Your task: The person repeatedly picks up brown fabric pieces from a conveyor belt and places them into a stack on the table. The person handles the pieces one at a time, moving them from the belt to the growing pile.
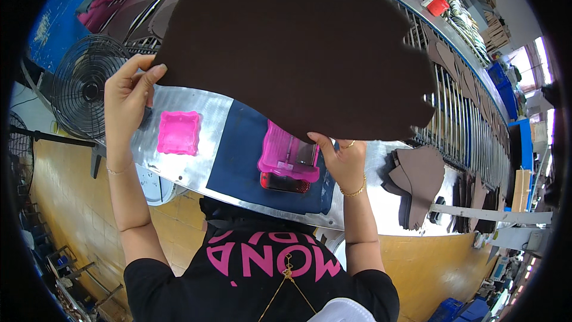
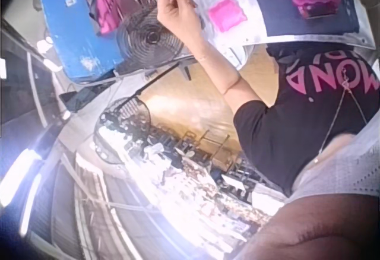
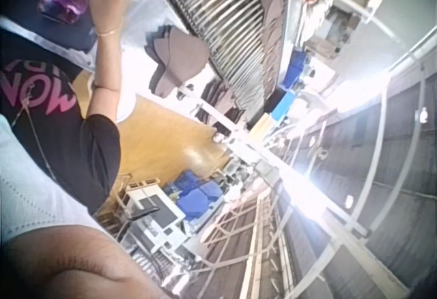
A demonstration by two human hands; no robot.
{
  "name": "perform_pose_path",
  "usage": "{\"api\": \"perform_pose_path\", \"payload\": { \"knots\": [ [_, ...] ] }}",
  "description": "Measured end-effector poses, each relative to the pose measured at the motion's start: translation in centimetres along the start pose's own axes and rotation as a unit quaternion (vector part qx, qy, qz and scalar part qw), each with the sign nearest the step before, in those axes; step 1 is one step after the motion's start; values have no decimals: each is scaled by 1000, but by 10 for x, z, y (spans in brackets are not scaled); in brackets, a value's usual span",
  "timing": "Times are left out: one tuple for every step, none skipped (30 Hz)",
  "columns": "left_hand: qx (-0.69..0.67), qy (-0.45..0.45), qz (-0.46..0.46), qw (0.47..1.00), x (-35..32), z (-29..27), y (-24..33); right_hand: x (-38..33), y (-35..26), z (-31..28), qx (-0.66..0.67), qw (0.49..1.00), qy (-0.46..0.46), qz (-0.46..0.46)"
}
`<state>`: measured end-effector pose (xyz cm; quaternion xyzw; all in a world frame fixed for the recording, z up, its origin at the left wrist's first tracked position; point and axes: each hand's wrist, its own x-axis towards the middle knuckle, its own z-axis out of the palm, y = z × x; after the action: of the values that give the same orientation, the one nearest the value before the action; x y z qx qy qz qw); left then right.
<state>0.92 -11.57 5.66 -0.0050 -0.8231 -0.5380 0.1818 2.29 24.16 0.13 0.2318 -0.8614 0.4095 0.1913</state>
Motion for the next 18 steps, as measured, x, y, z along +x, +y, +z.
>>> {"api": "perform_pose_path", "payload": {
  "knots": [
    [7, -9, -17, 1000, -2, 1, -1, -3, 3, -1, -21, 1000, 6, -17],
    [24, -22, 1, 999, -5, 4, -1, -7, 4, -2, -43, 998, 12, -35],
    [42, -38, 20, 998, -8, 12, 0, -14, 9, -6, -71, 997, 13, -34],
    [59, -55, 39, 996, -11, 22, 1, -23, 17, -13, -100, 994, 15, -32],
    [66, -78, 72, 992, -13, 32, 4, -34, 25, -20, -128, 991, 17, -31],
    [55, -100, 78, 990, -15, 42, 1, -46, 35, -26, -124, 992, 18, -16],
    [79, -133, 86, 984, -17, 51, 2, -60, 46, -32, -120, 993, 18, -1],
    [101, -168, 95, 976, -17, 61, 5, -73, 53, -38, -119, 993, 19, 16],
    [96, -199, 94, 971, -17, 72, 7, -86, 58, -42, -119, 992, 20, 47],
    [90, -231, 94, 964, -17, 84, 9, -99, 62, -46, -119, 990, 22, 78],
    [105, -244, 104, 958, -17, 95, 9, -107, 63, -51, -117, 987, 24, 108],
    [92, -254, 134, 954, -18, 106, 11, -115, 62, -56, -104, 986, 42, 122],
    [79, -263, 164, 947, -19, 116, 14, -123, 61, -61, -90, 985, 60, 138],
    [65, -274, 196, 939, -19, 127, 16, -131, 59, -66, -77, 982, 80, 154],
    [59, -285, 218, 932, -19, 138, 16, -138, 55, -73, -84, 974, 101, 184],
    [35, -306, 228, 924, -20, 148, 20, -145, 52, -86, -97, 964, 97, 228],
    [14, -325, 236, 916, -21, 156, 26, -156, 56, -96, -91, 956, 121, 251],
    [-8, -345, 245, 906, -21, 165, 31, -163, 58, -106, -87, 947, 147, 274]
  ]
}}
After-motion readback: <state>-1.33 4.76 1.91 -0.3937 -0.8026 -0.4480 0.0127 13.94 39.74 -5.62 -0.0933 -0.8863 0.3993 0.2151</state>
